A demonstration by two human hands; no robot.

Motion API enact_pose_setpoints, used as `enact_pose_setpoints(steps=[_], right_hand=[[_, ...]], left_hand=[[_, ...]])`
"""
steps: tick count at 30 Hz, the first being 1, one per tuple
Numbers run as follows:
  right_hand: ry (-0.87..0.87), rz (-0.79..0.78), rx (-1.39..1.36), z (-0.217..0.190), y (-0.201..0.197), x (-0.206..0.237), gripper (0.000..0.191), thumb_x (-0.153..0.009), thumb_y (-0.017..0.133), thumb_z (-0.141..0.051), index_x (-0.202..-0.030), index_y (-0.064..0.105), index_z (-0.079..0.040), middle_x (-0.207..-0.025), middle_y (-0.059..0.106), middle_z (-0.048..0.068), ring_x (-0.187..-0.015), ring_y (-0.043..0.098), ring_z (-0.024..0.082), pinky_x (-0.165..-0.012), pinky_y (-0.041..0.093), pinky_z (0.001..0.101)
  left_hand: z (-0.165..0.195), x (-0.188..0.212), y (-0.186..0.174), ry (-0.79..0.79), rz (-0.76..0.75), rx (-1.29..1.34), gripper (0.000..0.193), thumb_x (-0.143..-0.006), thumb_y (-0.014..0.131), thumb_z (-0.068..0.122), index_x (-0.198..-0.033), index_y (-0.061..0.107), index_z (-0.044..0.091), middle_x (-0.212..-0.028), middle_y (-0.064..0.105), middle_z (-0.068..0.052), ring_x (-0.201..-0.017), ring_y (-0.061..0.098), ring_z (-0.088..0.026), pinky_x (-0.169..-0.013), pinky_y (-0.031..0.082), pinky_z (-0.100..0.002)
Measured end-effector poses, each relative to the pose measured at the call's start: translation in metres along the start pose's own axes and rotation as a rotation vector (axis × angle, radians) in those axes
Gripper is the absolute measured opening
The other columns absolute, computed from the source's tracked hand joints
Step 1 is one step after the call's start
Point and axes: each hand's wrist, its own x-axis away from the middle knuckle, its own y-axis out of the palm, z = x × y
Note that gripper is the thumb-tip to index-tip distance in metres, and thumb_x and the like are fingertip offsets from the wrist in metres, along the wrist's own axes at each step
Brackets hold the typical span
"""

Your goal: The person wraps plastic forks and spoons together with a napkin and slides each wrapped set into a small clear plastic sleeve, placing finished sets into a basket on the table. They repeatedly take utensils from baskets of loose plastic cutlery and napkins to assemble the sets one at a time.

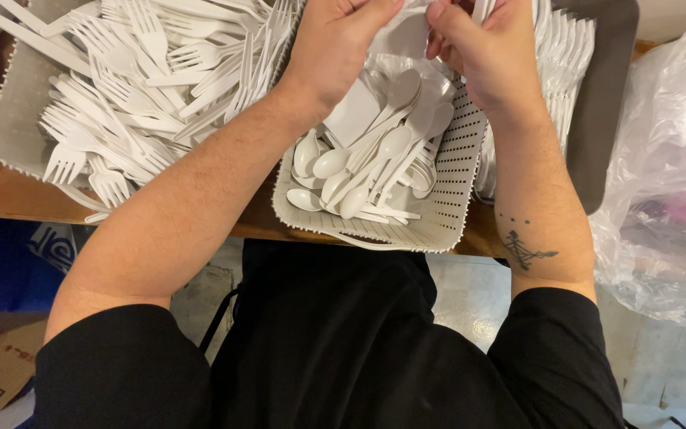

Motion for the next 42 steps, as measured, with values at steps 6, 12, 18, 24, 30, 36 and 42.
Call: enact_pose_setpoints(steps=[6,12,18,24,30,36,42], right_hand=[[-0.065,-0.017,0.371,-0.004,0.002,-0.002,0.010,-0.108,0.073,-0.005,-0.103,0.066,-0.001,-0.088,0.067,0.001,-0.076,0.062,0.007,-0.068,0.051,0.0244],[0.191,-0.242,0.626,-0.035,0.015,0.002,0.023,-0.100,0.068,-0.022,-0.115,0.062,-0.006,-0.082,0.060,-0.006,-0.067,0.054,0.003,-0.058,0.046,0.0229],[0.403,-0.309,0.799,-0.044,0.023,0.003,0.044,-0.100,0.067,-0.038,-0.135,0.062,-0.011,-0.075,0.061,-0.002,-0.063,0.054,0.008,-0.057,0.047,0.0266],[0.259,-0.426,0.757,-0.033,0.009,0.001,0.041,-0.103,0.067,-0.036,-0.125,0.068,-0.002,-0.094,0.068,-0.001,-0.075,0.057,0.007,-0.068,0.049,0.0262],[0.098,-0.379,0.671,-0.026,-0.001,0.002,0.029,-0.103,0.077,-0.021,-0.118,0.065,0.001,-0.096,0.063,0.001,-0.080,0.055,0.007,-0.067,0.047,0.0254],[-0.289,-0.177,0.814,-0.032,0.003,0.002,0.016,-0.104,0.083,-0.005,-0.112,0.071,0.002,-0.092,0.072,0.004,-0.084,0.067,0.008,-0.072,0.053,0.0225],[-0.482,-0.168,0.896,-0.039,0.000,0.005,0.016,-0.103,0.076,0.004,-0.119,0.075,0.003,-0.101,0.076,0.009,-0.086,0.073,0.015,-0.073,0.057,0.0262]], left_hand=[[-0.003,-0.006,-0.009,-0.244,0.083,0.332,0.020,-0.096,0.066,0.016,-0.103,0.072,-0.001,-0.097,0.075,-0.006,-0.088,0.072,-0.017,-0.082,0.060,-0.037],[-0.006,-0.005,-0.010,-0.054,0.247,0.095,0.019,-0.099,0.063,0.017,-0.100,0.069,-0.001,-0.094,0.069,0.002,-0.087,0.063,-0.009,-0.081,0.054,-0.030],[0.006,0.001,-0.010,-0.041,0.045,-0.108,0.026,-0.109,0.062,0.018,-0.092,0.067,-0.001,-0.083,0.059,0.006,-0.076,0.051,-0.006,-0.069,0.043,-0.028],[0.016,-0.006,-0.016,0.044,-0.242,-0.108,0.014,-0.117,0.064,0.012,-0.118,0.069,-0.001,-0.108,0.069,0.002,-0.100,0.063,-0.009,-0.092,0.055,-0.031],[0.018,-0.004,-0.017,0.066,-0.108,-0.586,0.019,-0.102,0.067,0.010,-0.115,0.066,-0.003,-0.104,0.077,-0.006,-0.093,0.074,-0.016,-0.083,0.056,-0.033],[0.024,-0.006,-0.021,-0.105,0.136,-0.742,0.027,-0.093,0.076,0.026,-0.104,0.073,0.002,-0.085,0.076,-0.004,-0.075,0.075,-0.016,-0.068,0.057,-0.032],[0.020,-0.008,-0.027,-0.381,0.101,-0.140,0.035,-0.100,0.068,0.031,-0.114,0.068,-0.001,-0.103,0.076,-0.008,-0.093,0.079,-0.015,-0.076,0.070,-0.034]])
